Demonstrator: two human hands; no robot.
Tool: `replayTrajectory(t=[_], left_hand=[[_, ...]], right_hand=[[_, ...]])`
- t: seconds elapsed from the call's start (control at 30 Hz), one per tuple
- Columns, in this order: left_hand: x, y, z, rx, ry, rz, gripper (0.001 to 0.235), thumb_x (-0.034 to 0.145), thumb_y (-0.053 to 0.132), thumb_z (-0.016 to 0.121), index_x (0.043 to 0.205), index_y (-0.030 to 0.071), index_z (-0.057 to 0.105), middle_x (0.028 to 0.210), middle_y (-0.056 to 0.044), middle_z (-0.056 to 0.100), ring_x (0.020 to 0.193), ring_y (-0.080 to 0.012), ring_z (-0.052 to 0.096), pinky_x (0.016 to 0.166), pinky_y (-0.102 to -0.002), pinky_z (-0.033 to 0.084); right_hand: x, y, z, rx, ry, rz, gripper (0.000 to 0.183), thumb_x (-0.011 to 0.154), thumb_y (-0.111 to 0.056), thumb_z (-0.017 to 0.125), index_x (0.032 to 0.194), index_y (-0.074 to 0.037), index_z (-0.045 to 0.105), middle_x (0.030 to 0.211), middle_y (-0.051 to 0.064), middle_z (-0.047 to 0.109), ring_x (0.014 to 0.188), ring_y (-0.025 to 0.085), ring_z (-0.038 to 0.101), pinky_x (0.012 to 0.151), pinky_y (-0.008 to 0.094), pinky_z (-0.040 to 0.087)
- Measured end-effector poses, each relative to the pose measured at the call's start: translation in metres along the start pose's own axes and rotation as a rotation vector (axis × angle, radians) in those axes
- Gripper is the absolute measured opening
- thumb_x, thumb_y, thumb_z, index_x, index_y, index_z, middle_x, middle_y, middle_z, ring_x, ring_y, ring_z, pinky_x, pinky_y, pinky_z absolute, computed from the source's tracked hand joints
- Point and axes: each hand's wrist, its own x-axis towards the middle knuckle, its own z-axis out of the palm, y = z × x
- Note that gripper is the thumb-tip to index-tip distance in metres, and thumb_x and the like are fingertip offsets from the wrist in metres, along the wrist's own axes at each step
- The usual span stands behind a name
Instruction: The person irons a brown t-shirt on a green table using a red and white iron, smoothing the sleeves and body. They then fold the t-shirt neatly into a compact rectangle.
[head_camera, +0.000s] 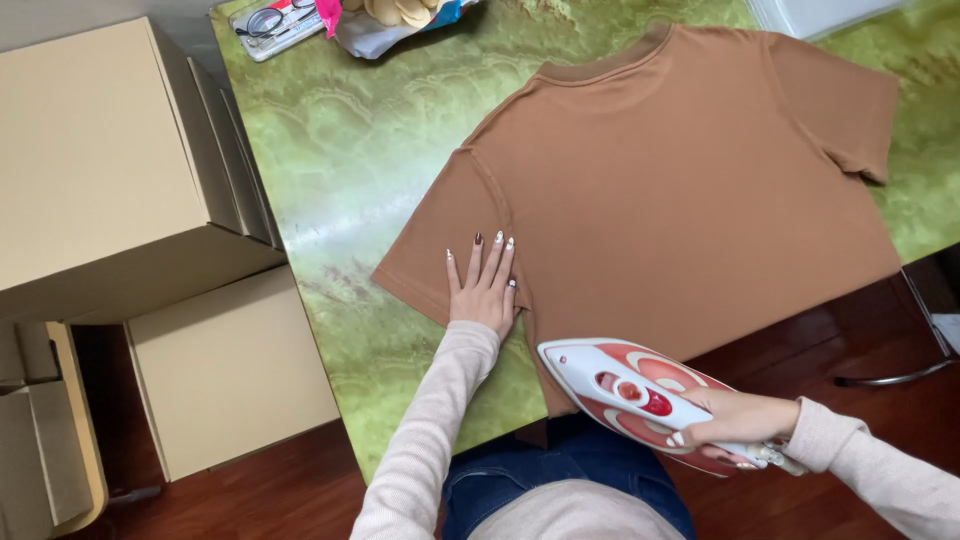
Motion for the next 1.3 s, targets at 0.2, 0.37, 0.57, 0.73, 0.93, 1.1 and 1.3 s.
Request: replayTrajectory(t=[0.2, 0.37, 0.57, 0.73, 0.93, 1.1, 1.3], left_hand=[[0.008, 0.0, 0.007, -0.311, -0.164, -0.146, 0.053, 0.087, 0.028, 0.025, 0.139, 0.017, 0.019, 0.145, 0.002, 0.019, 0.134, -0.0224, 0.013, 0.104, -0.054, -0.002], [0.02, 0.043, -0.023, -0.67, -0.029, -0.222, 0.052, 0.088, 0.02, 0.027, 0.139, 0.013, 0.02, 0.145, -0.008, 0.021, 0.135, -0.0278, 0.014, 0.108, -0.048, 0.003], [0.017, 0.124, -0.006, -0.576, 0.006, -0.137, 0.055, 0.085, 0.02, 0.031, 0.138, 0.01, 0.023, 0.144, -0.008, 0.024, 0.135, -0.0287, 0.015, 0.106, -0.051, 0.003], [0.027, 0.173, 0.039, -0.28, -0.033, -0.054, 0.054, 0.089, 0.032, 0.025, 0.141, 0.019, 0.017, 0.147, -0.004, 0.012, 0.135, -0.0256, 0.006, 0.106, -0.05, 0.001], [0.055, 0.209, 0.056, -0.069, -0.108, -0.021, 0.054, 0.088, 0.035, 0.03, 0.14, 0.031, 0.015, 0.147, -0.001, 0.01, 0.136, -0.0232, 0.002, 0.105, -0.054, 0.0], [0.058, 0.215, 0.062, 0.037, -0.139, -0.143, 0.053, 0.089, 0.038, 0.026, 0.14, 0.034, 0.012, 0.148, 0.002, 0.009, 0.136, -0.0206, 0.002, 0.107, -0.052, 0.0], [0.062, 0.221, 0.061, 0.085, -0.165, -0.275, 0.054, 0.088, 0.046, 0.023, 0.139, 0.034, 0.011, 0.149, 0.004, 0.005, 0.137, -0.0191, -0.001, 0.108, -0.052, -0.004]], right_hand=[[-0.012, 0.003, -0.02, -0.299, -0.14, -0.009, 0.018, 0.078, -0.005, 0.06, 0.068, -0.002, 0.045, 0.041, 0.008, 0.047, 0.028, 0.011, 0.041, 0.027, 0.02, 0.025], [-0.026, -0.001, -0.033, -0.449, -0.095, -0.116, 0.018, 0.081, -0.012, 0.062, 0.073, -0.004, 0.048, 0.041, 0.006, 0.05, 0.029, 0.011, 0.045, 0.028, 0.02, 0.03], [-0.044, 0.02, -0.079, -0.267, 0.077, -0.267, 0.012, 0.08, -0.011, 0.057, 0.076, 0.0, 0.051, 0.04, 0.009, 0.053, 0.027, 0.014, 0.045, 0.027, 0.022, 0.035], [-0.058, 0.051, -0.142, 0.045, 0.194, -0.397, 0.011, 0.075, -0.005, 0.053, 0.073, 0.006, 0.053, 0.041, 0.016, 0.053, 0.027, 0.022, 0.054, 0.023, 0.029, 0.043], [-0.079, 0.105, -0.232, 0.312, 0.404, -0.573, 0.02, 0.076, -0.006, 0.054, 0.087, 0.009, 0.052, 0.038, 0.02, 0.045, 0.02, 0.027, 0.046, 0.019, 0.035, 0.039], [-0.095, 0.152, -0.302, 0.353, 0.539, -0.628, 0.04, 0.082, -0.014, 0.049, 0.112, 0.01, 0.039, 0.045, 0.016, 0.043, 0.025, 0.023, 0.044, 0.026, 0.035, 0.04], [-0.118, 0.182, -0.338, 0.428, 0.599, -0.66, 0.034, 0.083, -0.011, 0.049, 0.111, 0.007, 0.041, 0.047, 0.019, 0.042, 0.03, 0.03, 0.047, 0.03, 0.04, 0.041]])
